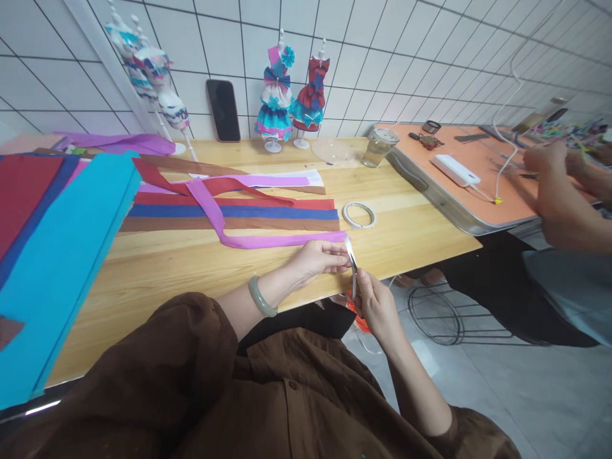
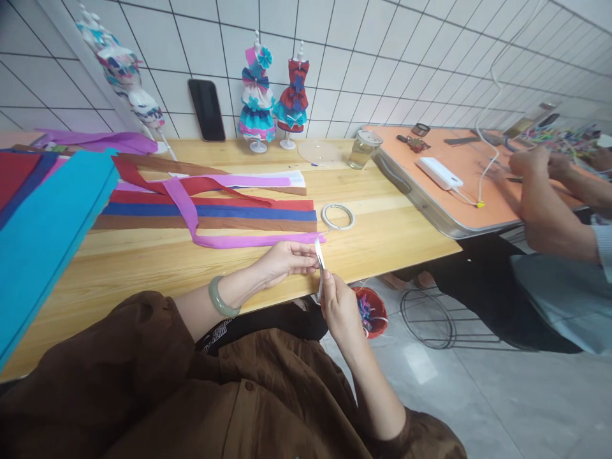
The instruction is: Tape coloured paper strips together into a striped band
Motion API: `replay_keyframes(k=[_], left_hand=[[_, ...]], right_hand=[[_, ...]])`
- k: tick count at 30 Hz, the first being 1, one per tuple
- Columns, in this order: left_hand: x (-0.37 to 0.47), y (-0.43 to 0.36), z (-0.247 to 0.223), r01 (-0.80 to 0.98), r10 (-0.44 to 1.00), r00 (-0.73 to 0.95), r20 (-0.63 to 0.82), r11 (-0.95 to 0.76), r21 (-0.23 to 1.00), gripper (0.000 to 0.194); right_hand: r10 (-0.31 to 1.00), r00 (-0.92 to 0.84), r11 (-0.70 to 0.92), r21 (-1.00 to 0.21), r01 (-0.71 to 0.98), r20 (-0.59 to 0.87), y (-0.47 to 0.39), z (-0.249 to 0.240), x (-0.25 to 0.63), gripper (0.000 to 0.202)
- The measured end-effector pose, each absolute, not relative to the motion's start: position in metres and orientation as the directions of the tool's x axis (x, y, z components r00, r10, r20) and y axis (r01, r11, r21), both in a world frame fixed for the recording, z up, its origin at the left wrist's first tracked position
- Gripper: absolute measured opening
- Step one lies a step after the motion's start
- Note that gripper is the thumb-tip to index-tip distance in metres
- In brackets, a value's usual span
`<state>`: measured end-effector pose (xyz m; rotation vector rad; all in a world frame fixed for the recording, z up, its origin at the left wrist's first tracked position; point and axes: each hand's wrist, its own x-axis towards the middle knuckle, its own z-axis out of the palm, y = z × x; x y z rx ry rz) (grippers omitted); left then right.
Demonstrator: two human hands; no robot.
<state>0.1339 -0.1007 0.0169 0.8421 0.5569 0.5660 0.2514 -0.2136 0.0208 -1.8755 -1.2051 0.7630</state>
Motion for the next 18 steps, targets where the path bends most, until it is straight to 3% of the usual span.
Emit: replay_keyframes(k=[18], left_hand=[[0.1335, -0.1025, 0.0213, -0.258, 0.654, 0.721, -0.229, 0.56, 0.787, 0.018]], right_hand=[[0.925, 0.376, -0.252, -0.838, 0.484, -0.061, -0.2131, 0.0186, 0.2522, 0.048]])
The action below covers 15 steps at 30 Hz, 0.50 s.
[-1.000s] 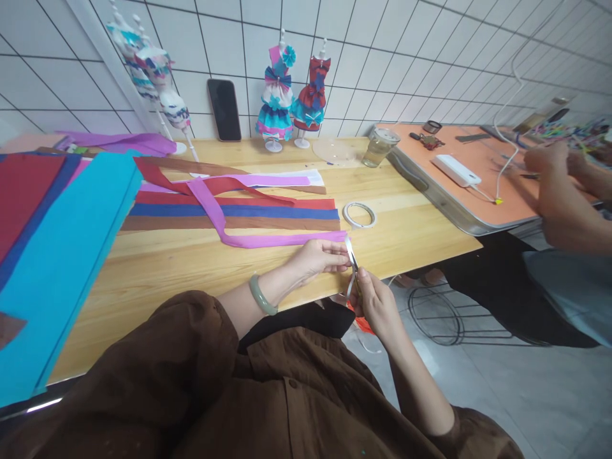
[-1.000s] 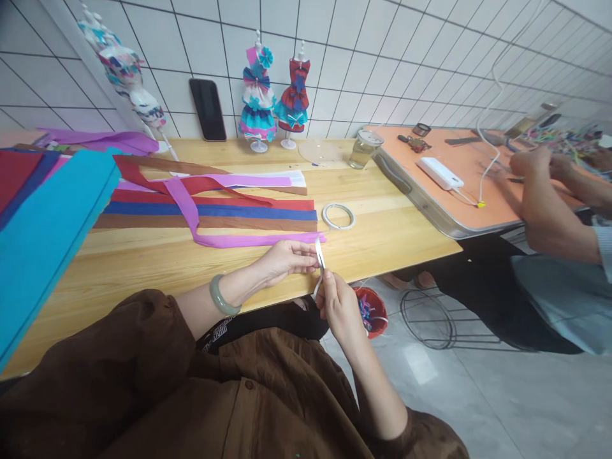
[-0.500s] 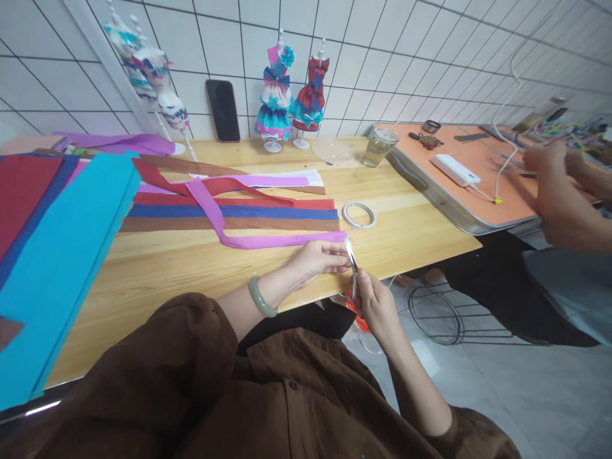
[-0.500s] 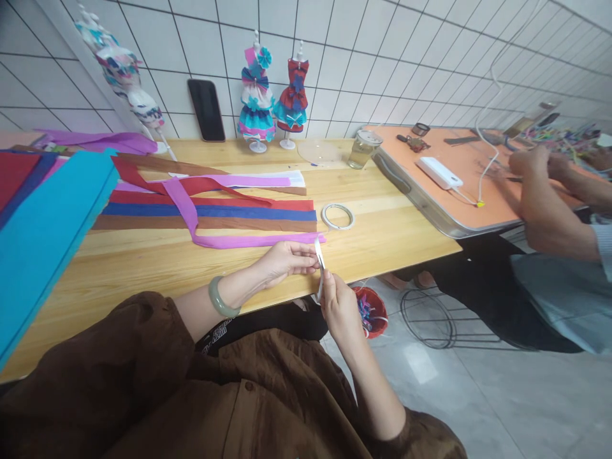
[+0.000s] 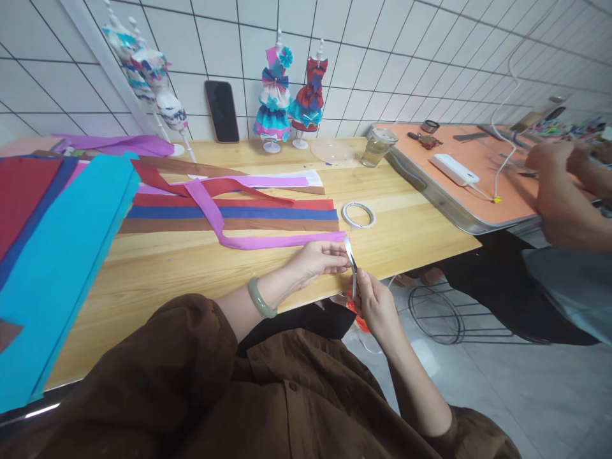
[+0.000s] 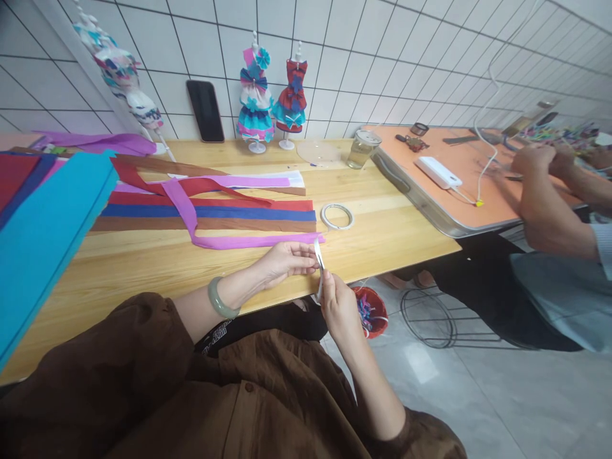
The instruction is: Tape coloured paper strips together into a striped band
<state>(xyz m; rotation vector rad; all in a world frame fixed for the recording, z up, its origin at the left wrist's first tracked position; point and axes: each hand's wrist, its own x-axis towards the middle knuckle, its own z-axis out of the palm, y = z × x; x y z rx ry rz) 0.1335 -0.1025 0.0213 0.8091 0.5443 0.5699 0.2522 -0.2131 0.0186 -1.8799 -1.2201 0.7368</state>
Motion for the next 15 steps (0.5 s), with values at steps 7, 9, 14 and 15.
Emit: replay_keyframes(k=[7, 9, 14, 15], left_hand=[[0.1331, -0.1022, 0.0202, -0.258, 0.645, 0.733, -0.215, 0.557, 0.789, 0.02], [0.1332, -0.102, 0.0198, -0.257, 0.647, 0.732, -0.215, 0.554, 0.792, 0.019], [0.1336, -0.1021, 0.0192, -0.269, 0.645, 0.738, -0.201, 0.553, 0.789, 0.02], [0.1336, -0.1021, 0.0191, -0.272, 0.644, 0.738, -0.198, 0.554, 0.787, 0.02]], right_hand=[[0.919, 0.389, -0.261, -0.831, 0.491, -0.06, -0.2121, 0.017, 0.2522, 0.051], [0.92, 0.387, -0.262, -0.827, 0.497, -0.059, -0.2121, 0.0178, 0.2518, 0.051], [0.925, 0.378, -0.238, -0.836, 0.495, -0.039, -0.2129, 0.0209, 0.2503, 0.049], [0.926, 0.376, -0.234, -0.837, 0.494, -0.037, -0.2129, 0.0214, 0.2501, 0.049]])
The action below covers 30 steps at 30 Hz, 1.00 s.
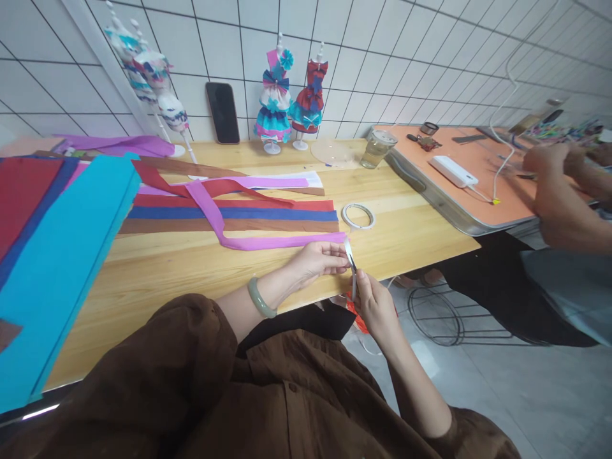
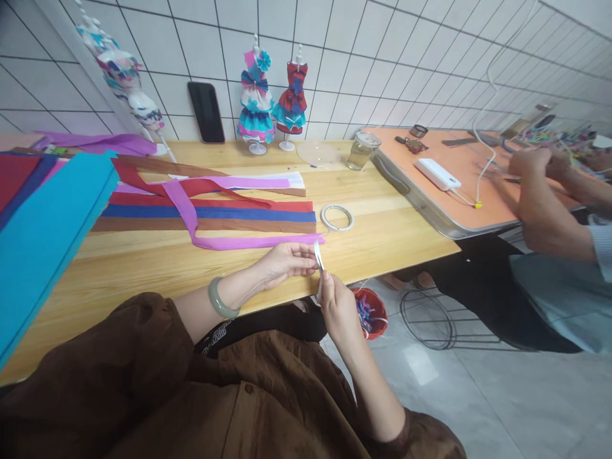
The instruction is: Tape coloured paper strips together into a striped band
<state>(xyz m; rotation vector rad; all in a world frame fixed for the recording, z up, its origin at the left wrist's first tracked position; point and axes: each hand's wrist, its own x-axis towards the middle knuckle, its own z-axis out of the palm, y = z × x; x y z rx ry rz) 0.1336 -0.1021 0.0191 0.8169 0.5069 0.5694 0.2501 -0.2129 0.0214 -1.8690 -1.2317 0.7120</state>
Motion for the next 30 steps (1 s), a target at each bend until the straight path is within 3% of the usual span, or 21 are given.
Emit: replay_keyframes(k=[9, 22, 30], left_hand=[[0.1335, -0.1023, 0.0186, -0.283, 0.655, 0.728, -0.203, 0.557, 0.781, 0.021], [0.1332, -0.1005, 0.0143, -0.284, 0.647, 0.737, -0.194, 0.557, 0.78, 0.021], [0.1329, -0.1013, 0.0149, -0.266, 0.661, 0.722, -0.205, 0.538, 0.8, 0.021]], right_hand=[[0.926, 0.375, -0.241, -0.836, 0.493, -0.046, -0.2106, 0.0228, 0.2499, 0.048], [0.933, 0.361, -0.24, -0.746, 0.622, 0.0, -0.2098, 0.0281, 0.2504, 0.047], [0.935, 0.355, -0.225, -0.766, 0.602, 0.005, -0.2102, 0.0258, 0.2502, 0.046]])
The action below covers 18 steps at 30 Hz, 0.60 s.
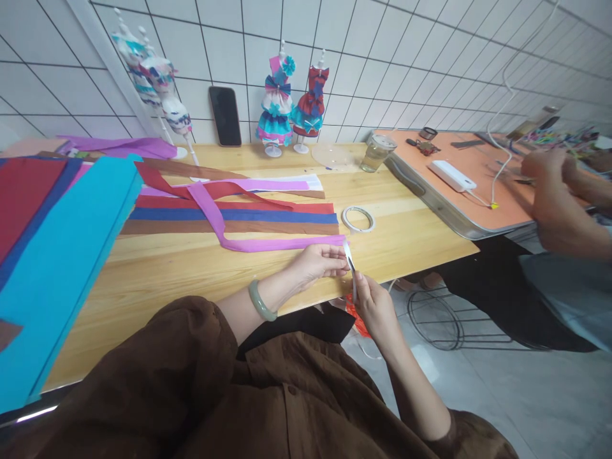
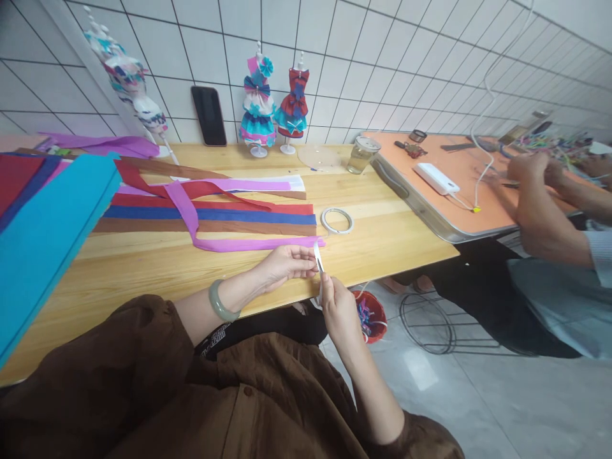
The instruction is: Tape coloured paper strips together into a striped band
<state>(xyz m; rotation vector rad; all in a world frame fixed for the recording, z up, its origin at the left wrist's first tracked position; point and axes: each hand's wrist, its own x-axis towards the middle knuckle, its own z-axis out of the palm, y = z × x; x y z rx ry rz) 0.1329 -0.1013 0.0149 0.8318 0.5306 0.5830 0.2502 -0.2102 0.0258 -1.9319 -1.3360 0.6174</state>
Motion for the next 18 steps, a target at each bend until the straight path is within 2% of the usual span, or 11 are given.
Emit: replay_keyframes(k=[18], left_hand=[[0.1329, -0.1008, 0.0155, -0.246, 0.645, 0.739, -0.197, 0.53, 0.812, 0.016]], right_hand=[[0.927, 0.374, -0.235, -0.756, 0.61, 0.014, -0.2114, 0.0252, 0.2496, 0.045]])
